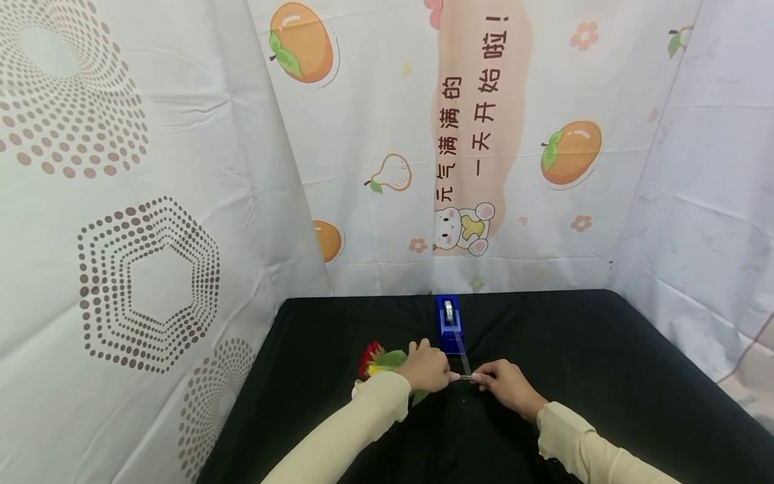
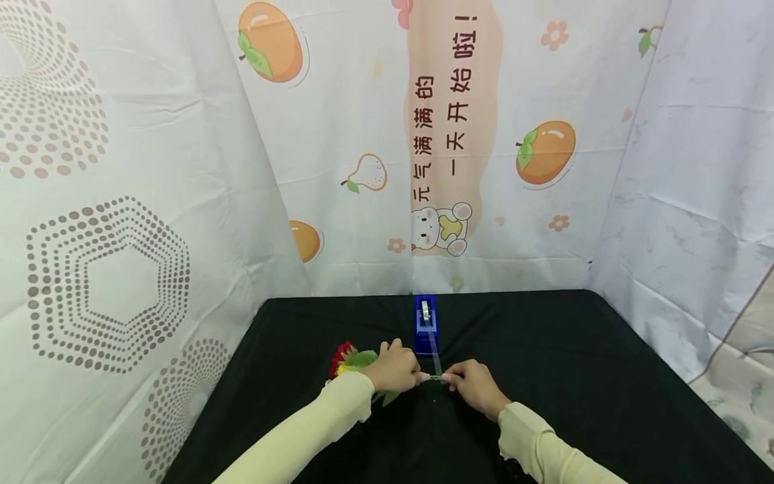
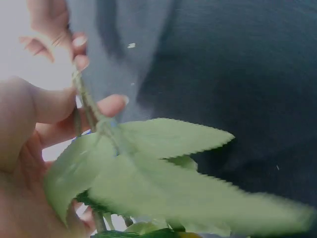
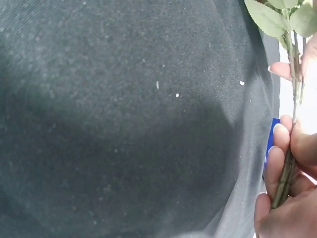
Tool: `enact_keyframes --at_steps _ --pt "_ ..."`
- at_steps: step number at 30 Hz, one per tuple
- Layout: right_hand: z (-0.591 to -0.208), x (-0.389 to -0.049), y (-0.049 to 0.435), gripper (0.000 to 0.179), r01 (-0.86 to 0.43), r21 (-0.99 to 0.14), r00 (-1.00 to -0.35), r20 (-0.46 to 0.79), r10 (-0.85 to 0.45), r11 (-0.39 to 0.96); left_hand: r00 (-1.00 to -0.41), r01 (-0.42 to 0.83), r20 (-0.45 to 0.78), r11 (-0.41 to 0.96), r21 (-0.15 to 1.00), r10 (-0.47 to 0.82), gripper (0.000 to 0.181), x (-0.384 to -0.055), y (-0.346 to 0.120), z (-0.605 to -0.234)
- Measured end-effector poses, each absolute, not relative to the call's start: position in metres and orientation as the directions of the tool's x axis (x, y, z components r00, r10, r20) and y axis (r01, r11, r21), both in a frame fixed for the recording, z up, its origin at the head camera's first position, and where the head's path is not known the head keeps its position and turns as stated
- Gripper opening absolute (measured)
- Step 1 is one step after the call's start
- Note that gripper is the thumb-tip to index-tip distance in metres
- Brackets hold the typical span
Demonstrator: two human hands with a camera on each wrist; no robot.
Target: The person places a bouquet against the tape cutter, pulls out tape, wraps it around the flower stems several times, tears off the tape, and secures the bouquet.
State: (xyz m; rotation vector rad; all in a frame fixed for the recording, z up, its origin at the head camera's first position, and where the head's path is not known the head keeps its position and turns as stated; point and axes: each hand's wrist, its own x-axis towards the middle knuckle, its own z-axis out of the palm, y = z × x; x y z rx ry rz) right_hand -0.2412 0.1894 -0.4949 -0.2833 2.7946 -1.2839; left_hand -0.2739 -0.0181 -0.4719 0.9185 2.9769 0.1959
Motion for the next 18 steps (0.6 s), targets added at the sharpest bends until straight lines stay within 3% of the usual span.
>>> enact_keyframes --at_steps 3,6,12,18 --pt "-0.4940 -0.2421 0.1890 0.015 -0.147 -0.752 -0.982 0.033 -0.186 0.642 -0.846 0.515 -0.031 0.831 0.208 0.532 0.050 -0.2782 -0.0192 -0.4696" --pt "-0.4934 -0.2416 0.1889 0.012 -0.155 -0.751 -0.982 0.046 -0.184 0.642 -0.858 0.496 -0.025 0.841 0.216 0.513 0.041 -0.2774 -0.0190 -0.4694" --pt "-0.4923 -0.2418 0.1904 0.010 -0.176 -0.748 -0.980 0.071 -0.187 0.639 -0.870 0.491 0.041 0.859 0.145 0.490 0.031 -0.2713 -0.0172 -0.4669" --pt "-0.4951 -0.2426 0.1917 0.011 -0.122 -0.765 -0.987 0.030 -0.155 0.632 -0.842 0.533 0.146 0.843 0.076 0.520 0.024 -0.2690 -0.0186 -0.4707"
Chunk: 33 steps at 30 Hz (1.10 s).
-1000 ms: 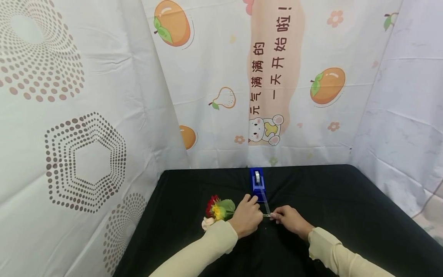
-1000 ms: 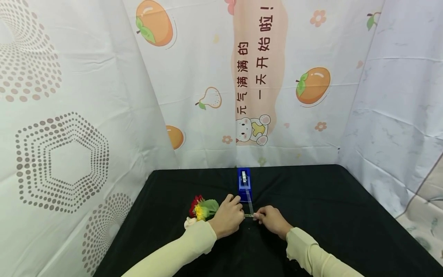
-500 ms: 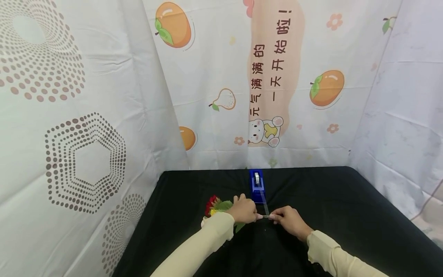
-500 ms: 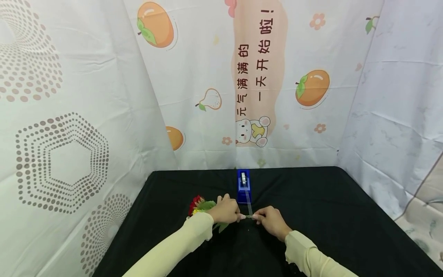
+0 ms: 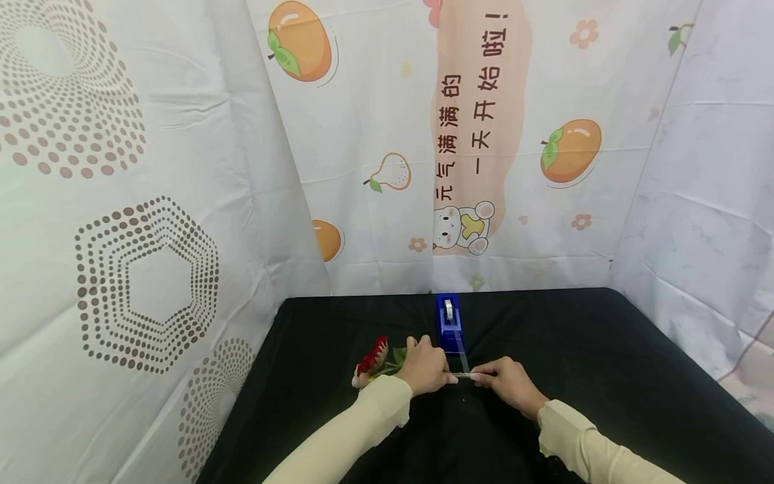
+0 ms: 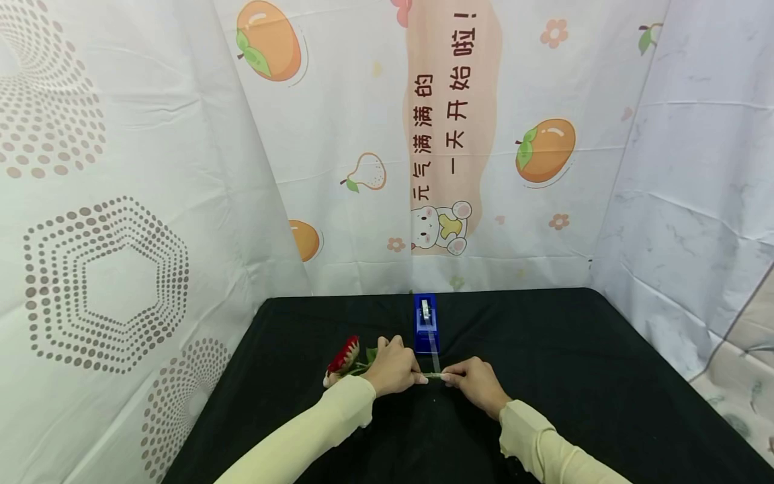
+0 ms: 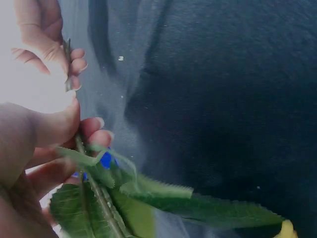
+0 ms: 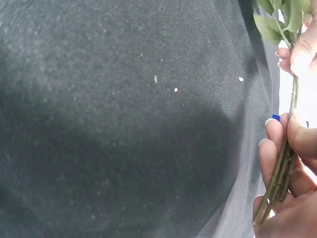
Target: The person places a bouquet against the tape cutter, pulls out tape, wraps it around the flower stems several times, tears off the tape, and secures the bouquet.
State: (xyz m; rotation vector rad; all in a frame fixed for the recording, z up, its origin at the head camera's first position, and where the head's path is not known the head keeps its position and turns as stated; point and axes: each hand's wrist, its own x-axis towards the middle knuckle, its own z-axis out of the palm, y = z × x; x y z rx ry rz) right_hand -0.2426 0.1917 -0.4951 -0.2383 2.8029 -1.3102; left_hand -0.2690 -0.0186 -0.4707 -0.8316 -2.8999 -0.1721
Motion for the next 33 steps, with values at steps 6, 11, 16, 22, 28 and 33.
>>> enact_keyframes --at_steps 6,11,16,22,28,33 --pt "-0.496 -0.245 0.192 0.013 -0.075 -0.772 -0.992 -0.004 -0.123 0.632 -0.791 0.576 0.233 0.817 -0.027 0.565 0.021 -0.270 -0.020 -0.475" --pt "-0.494 -0.244 0.190 0.018 -0.078 -0.752 -0.991 -0.011 -0.130 0.655 -0.753 0.580 0.280 0.802 -0.145 0.595 0.019 -0.270 -0.021 -0.478" --pt "-0.490 -0.247 0.186 0.023 -0.091 -0.731 -0.987 -0.026 -0.161 0.676 -0.709 0.580 0.347 0.787 -0.210 0.614 0.030 -0.269 -0.023 -0.481" --pt "-0.488 -0.251 0.189 0.025 -0.105 -0.708 -0.973 -0.071 -0.218 0.698 -0.609 0.600 0.403 0.729 -0.329 0.683 0.038 -0.270 -0.022 -0.484" --pt "-0.486 -0.256 0.193 0.023 -0.100 -0.741 -0.963 -0.095 -0.251 0.665 -0.563 0.598 0.379 0.679 -0.427 0.734 0.023 -0.270 -0.020 -0.488" --pt "-0.483 -0.255 0.191 0.017 -0.119 -0.734 -0.972 -0.052 -0.230 0.668 -0.592 0.626 0.325 0.674 -0.391 0.738 0.021 -0.270 -0.020 -0.487"
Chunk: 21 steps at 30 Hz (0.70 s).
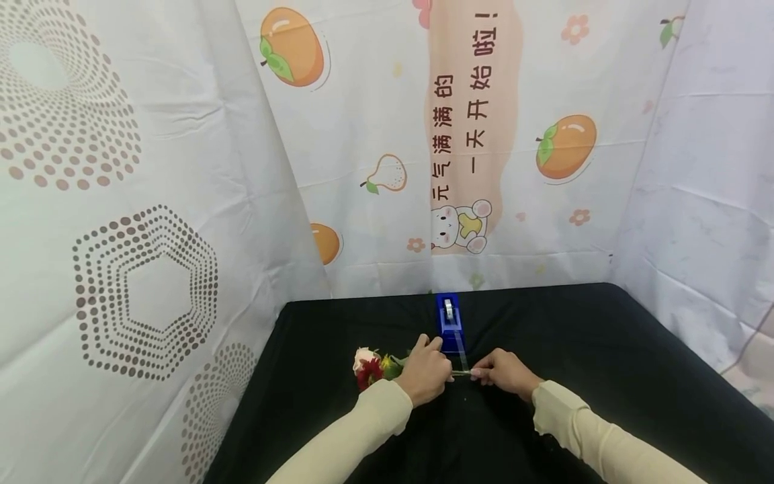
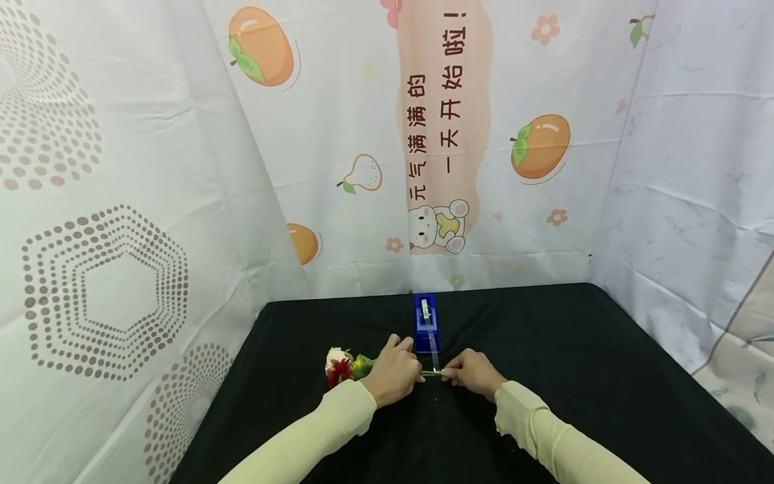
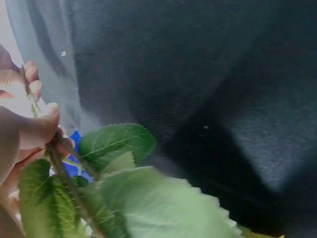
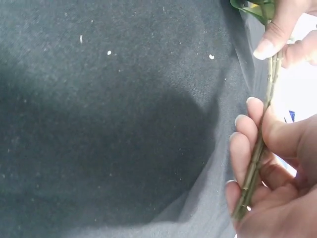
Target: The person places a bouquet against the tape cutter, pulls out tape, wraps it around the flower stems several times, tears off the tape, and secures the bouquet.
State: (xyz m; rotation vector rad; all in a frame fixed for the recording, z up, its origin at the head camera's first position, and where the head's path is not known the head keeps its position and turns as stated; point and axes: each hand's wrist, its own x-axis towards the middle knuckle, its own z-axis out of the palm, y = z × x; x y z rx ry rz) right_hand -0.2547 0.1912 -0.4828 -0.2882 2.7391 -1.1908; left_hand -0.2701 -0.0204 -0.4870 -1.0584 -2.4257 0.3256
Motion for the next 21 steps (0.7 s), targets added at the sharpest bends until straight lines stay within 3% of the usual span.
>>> enact_keyframes --at_steps 5,10,21 --pt "-0.484 -0.253 0.192 0.010 -0.145 -0.719 -0.975 -0.014 -0.222 0.680 -0.686 0.646 0.253 0.731 -0.219 0.682 0.038 -0.274 -0.020 -0.485" --pt "-0.483 -0.253 0.193 0.009 -0.165 -0.711 -0.978 0.030 -0.205 0.684 -0.760 0.636 0.193 0.771 0.020 0.621 0.028 -0.284 -0.022 -0.475" --pt "-0.492 -0.256 0.190 0.008 -0.260 -0.678 -0.963 0.127 -0.238 0.688 -0.804 0.588 0.014 0.791 0.171 0.594 0.023 -0.288 -0.025 -0.466"
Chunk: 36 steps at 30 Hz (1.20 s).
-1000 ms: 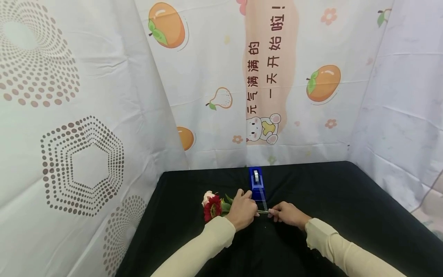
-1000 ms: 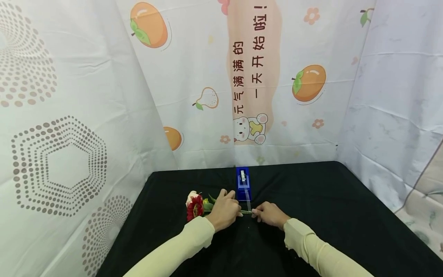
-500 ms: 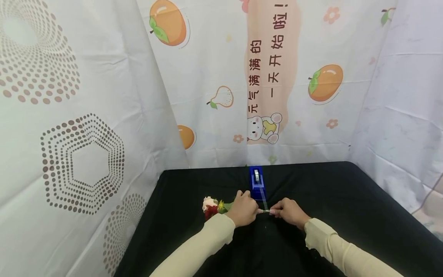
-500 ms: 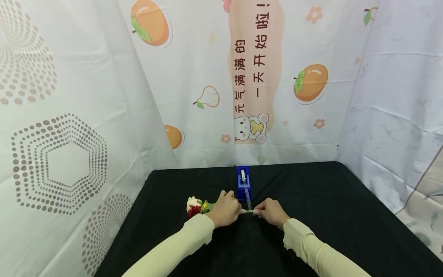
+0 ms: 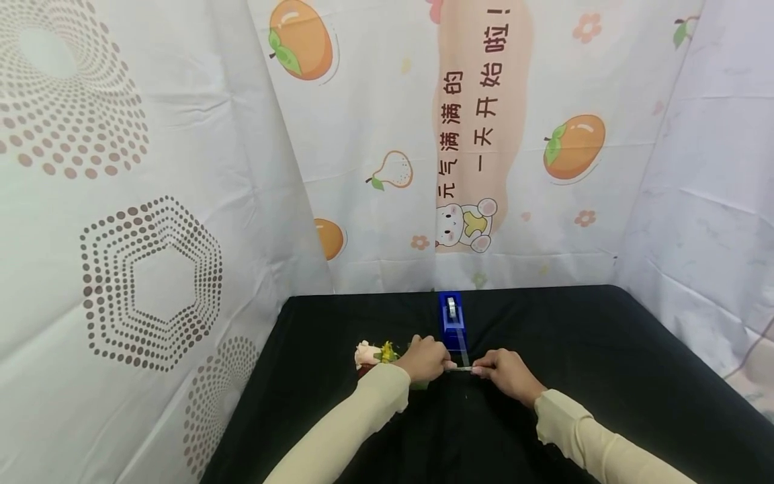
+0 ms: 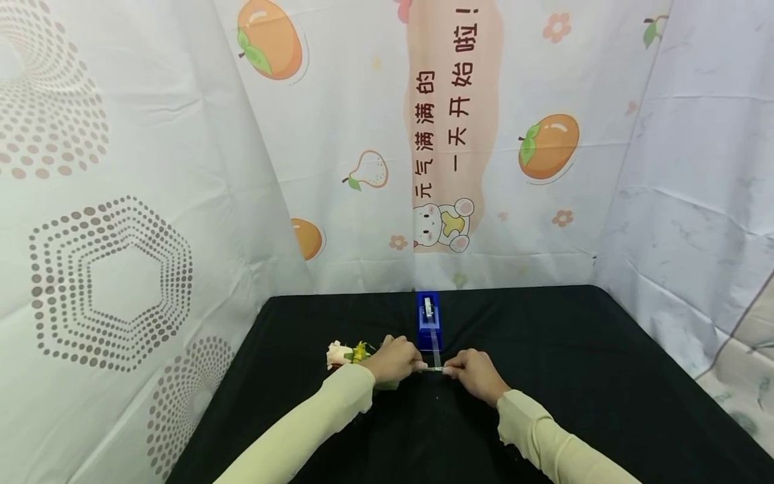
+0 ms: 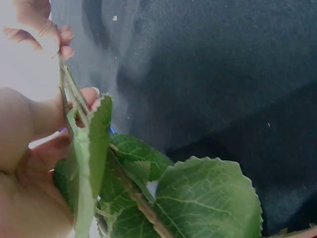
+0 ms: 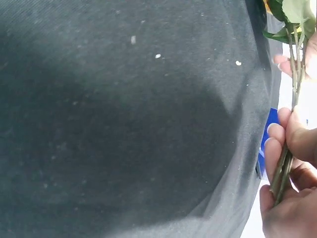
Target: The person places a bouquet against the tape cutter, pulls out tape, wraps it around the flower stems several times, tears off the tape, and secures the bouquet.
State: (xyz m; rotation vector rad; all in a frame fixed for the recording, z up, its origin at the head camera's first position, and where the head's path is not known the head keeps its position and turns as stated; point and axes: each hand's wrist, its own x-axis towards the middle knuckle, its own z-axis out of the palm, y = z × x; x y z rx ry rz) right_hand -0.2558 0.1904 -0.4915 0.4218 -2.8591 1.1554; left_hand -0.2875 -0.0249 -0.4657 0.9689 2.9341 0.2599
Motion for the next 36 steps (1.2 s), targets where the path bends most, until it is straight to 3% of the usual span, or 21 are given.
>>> enact_keyframes --at_steps 6,14,18,25,30,36 --pt "-0.495 -0.255 0.192 0.008 -0.309 -0.655 -0.950 0.174 -0.261 0.690 -0.816 0.566 -0.028 0.807 0.169 0.578 0.022 -0.284 -0.022 -0.465" --pt "-0.495 -0.256 0.193 0.009 -0.316 -0.645 -0.948 0.183 -0.261 0.695 -0.828 0.559 0.040 0.820 0.119 0.559 0.019 -0.283 -0.019 -0.470" --pt "-0.496 -0.255 0.193 0.008 -0.299 -0.646 -0.953 0.166 -0.253 0.703 -0.802 0.592 0.100 0.806 0.003 0.589 0.019 -0.281 -0.018 -0.470" --pt "-0.496 -0.257 0.193 0.013 -0.238 -0.680 -0.967 0.096 -0.237 0.694 -0.708 0.629 0.178 0.725 -0.281 0.683 0.026 -0.276 -0.016 -0.466" --pt "-0.496 -0.259 0.194 0.020 -0.248 -0.683 -0.959 0.071 -0.275 0.688 -0.663 0.614 0.208 0.681 -0.398 0.719 0.018 -0.274 -0.016 -0.468" --pt "-0.496 -0.264 0.194 0.021 -0.274 -0.657 -0.941 0.032 -0.337 0.703 -0.616 0.593 0.222 0.630 -0.501 0.756 0.023 -0.273 -0.016 -0.472"
